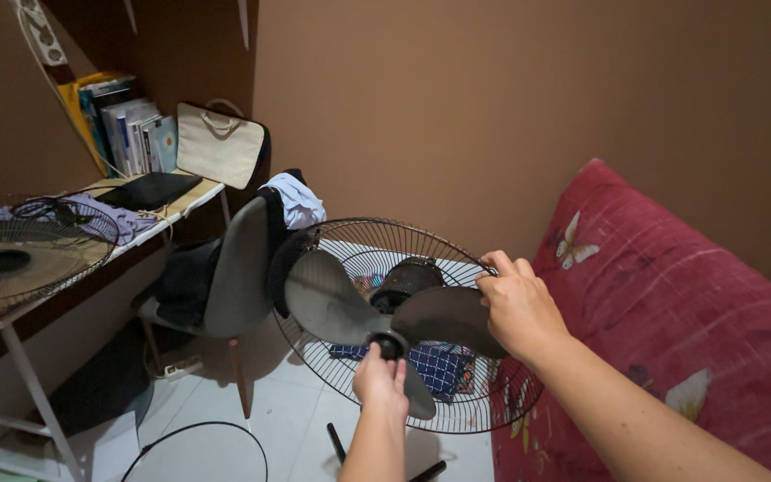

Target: The person removes the front grille, fan blades, and rear grille of a standing electric fan, then reassembles the components in reverse order. The process includes unscrewing the central nut, detaching the blades, and securing the grilles back onto the fan stand.

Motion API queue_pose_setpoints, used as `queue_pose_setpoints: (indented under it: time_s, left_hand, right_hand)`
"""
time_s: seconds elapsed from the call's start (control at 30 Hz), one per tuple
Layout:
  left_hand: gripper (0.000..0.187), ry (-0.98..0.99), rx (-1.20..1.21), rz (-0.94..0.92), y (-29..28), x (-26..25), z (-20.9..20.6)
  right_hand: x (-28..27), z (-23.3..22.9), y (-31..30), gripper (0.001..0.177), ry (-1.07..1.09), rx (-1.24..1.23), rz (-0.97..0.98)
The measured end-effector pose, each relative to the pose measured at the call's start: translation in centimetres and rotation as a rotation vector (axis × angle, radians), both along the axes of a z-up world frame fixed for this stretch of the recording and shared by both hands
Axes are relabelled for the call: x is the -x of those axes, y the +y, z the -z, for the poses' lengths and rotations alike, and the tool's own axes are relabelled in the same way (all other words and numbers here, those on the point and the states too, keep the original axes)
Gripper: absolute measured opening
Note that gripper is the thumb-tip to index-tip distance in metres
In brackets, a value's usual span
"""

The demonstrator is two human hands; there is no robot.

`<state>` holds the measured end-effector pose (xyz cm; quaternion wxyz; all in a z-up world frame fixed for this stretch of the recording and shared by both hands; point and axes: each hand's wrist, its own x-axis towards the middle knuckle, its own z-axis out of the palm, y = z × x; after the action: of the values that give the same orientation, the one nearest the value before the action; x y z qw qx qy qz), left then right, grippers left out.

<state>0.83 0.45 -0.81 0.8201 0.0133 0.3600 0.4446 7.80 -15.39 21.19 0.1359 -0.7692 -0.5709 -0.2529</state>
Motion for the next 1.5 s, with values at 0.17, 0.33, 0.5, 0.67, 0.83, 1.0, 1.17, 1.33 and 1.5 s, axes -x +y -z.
queue_pose_setpoints:
  time_s: [0.17, 0.33, 0.5, 0.67, 0.83, 1.0, 1.17, 1.33, 1.5]
  left_hand:
    - [0.038, 0.134, -0.123, 0.017, 0.8, -1.4, 1.1]
    - [0.053, 0.135, -0.226, -0.116, -0.4, -1.2, 1.5]
    - [0.044, -0.032, -0.078, -0.09, -1.1, 2.0, 1.6]
    - [0.046, 0.658, -0.707, -0.11, -1.7, 4.2, -1.7]
    - [0.08, 1.317, -1.353, 0.085, -1.6, 8.6, -7.8]
    - [0.08, 1.61, -1.414, 0.658, -0.8, 9.8, -12.6]
    - [0.067, 1.657, -1.507, 0.778, 0.4, 7.9, -13.0]
    - [0.045, 1.727, -1.663, 0.79, 2.2, 5.8, -11.8]
    - [0.01, 1.858, -1.991, 0.429, 3.1, 4.4, -9.8]
  right_hand:
    - [0.0, 0.1, 0.0, 0.013, -0.002, -0.006, -0.006]
    - [-0.1, 0.0, -0.1, 0.012, 0.0, -0.002, -0.022]
    - [-0.2, -0.2, -0.1, 0.014, 0.001, 0.0, -0.037]
    - [-0.5, -0.4, 0.0, 0.013, 0.01, 0.024, -0.041]
    - [-0.9, -0.3, 0.1, 0.014, 0.004, 0.027, -0.019]
    - [0.2, 0.2, 0.3, 0.03, -0.046, -0.036, -0.005]
    - [2.2, 0.5, 0.1, 0.041, -0.148, -0.184, 0.023]
    - [4.3, 1.0, -0.3, 0.057, -0.247, -0.248, -0.058]
    - [5.4, 2.1, 1.9, 0.055, -0.187, -0.162, -0.261]
